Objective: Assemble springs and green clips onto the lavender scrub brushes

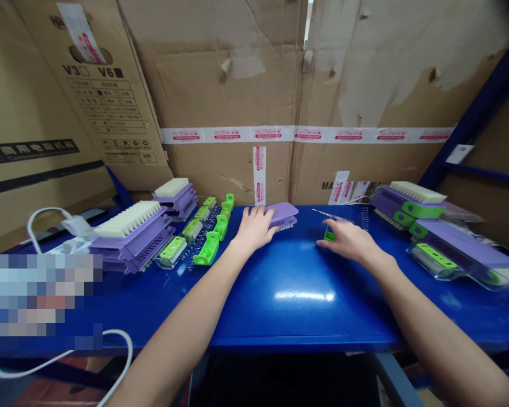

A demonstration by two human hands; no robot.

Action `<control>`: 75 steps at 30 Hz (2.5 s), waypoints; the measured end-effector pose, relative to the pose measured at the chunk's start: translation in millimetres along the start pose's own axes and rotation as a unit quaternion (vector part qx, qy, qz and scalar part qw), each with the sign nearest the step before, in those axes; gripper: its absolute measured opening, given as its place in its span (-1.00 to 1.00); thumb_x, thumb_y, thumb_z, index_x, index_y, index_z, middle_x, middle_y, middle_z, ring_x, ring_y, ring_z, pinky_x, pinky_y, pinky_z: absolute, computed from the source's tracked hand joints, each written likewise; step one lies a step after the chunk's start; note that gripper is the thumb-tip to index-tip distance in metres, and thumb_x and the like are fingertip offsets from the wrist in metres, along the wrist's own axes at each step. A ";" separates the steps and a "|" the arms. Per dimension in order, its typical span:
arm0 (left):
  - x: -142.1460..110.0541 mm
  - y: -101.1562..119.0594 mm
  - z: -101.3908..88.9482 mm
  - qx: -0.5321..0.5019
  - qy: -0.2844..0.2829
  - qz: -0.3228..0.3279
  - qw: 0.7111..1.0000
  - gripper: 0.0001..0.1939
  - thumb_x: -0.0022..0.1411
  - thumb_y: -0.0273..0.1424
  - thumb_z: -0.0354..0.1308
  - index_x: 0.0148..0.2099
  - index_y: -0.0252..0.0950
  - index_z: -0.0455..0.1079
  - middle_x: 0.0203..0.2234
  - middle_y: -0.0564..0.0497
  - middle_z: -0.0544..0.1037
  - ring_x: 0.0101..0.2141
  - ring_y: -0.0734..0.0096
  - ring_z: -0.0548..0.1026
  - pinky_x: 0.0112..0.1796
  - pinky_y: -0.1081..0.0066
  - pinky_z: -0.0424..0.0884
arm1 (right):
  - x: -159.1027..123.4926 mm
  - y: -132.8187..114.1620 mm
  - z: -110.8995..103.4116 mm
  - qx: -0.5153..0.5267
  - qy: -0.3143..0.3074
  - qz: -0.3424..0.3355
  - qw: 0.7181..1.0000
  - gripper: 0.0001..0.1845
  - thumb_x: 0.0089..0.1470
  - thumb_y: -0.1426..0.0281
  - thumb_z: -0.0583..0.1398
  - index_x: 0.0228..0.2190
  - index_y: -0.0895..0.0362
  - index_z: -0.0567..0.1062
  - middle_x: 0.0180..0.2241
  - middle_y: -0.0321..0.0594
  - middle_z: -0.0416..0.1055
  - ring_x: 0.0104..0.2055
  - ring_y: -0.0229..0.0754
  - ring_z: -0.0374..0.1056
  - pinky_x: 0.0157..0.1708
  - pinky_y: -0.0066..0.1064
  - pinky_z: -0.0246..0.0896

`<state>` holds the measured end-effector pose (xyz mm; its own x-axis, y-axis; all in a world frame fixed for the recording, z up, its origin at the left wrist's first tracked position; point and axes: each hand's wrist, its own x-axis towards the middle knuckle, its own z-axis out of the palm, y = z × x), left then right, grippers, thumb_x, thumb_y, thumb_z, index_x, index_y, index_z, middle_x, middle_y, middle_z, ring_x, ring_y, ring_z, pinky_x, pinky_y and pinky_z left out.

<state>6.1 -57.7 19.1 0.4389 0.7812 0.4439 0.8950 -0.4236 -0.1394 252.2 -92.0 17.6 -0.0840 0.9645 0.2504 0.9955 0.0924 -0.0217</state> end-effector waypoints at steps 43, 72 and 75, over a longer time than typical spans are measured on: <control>3.4 19.1 11.9 -0.017 0.084 0.064 0.994 -0.10 0.02 0.04 0.22 0.25 -0.36 0.02 -0.05 -0.24 0.32 -0.06 0.02 0.30 -0.05 0.18 0.20 | 24.6 -31.8 41.4 0.531 0.101 0.067 0.838 -0.39 0.16 0.01 -0.08 0.07 0.13 0.28 -0.02 -0.05 0.38 -0.05 -0.08 0.33 -0.01 -0.21 0.21; 3.2 31.7 5.6 -0.168 0.127 0.079 0.974 -0.32 -0.04 -0.06 0.24 0.05 -0.29 0.18 -0.11 -0.13 0.39 -0.13 0.12 0.34 -0.16 0.23 0.23 | 3.6 -59.0 22.3 0.441 0.243 0.040 0.863 -0.53 0.21 0.11 -0.16 -0.17 0.11 0.38 -0.22 -0.13 0.47 -0.23 -0.11 0.34 -0.24 -0.35 0.19; 3.5 28.9 4.2 -0.178 0.116 0.092 0.973 -0.34 -0.07 -0.13 0.26 0.04 -0.29 0.19 -0.11 -0.13 0.39 -0.12 0.12 0.35 -0.15 0.23 0.24 | 5.5 -58.2 23.8 0.444 0.220 0.009 0.869 -0.53 0.22 0.11 -0.17 -0.18 0.10 0.39 -0.25 -0.16 0.46 -0.23 -0.12 0.35 -0.24 -0.36 0.19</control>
<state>33.8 -65.3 13.0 0.5220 0.5705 0.6341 0.7014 -0.7101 0.0615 192.8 -86.2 -2.8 0.1516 0.7979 0.5834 0.5536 0.4204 -0.7189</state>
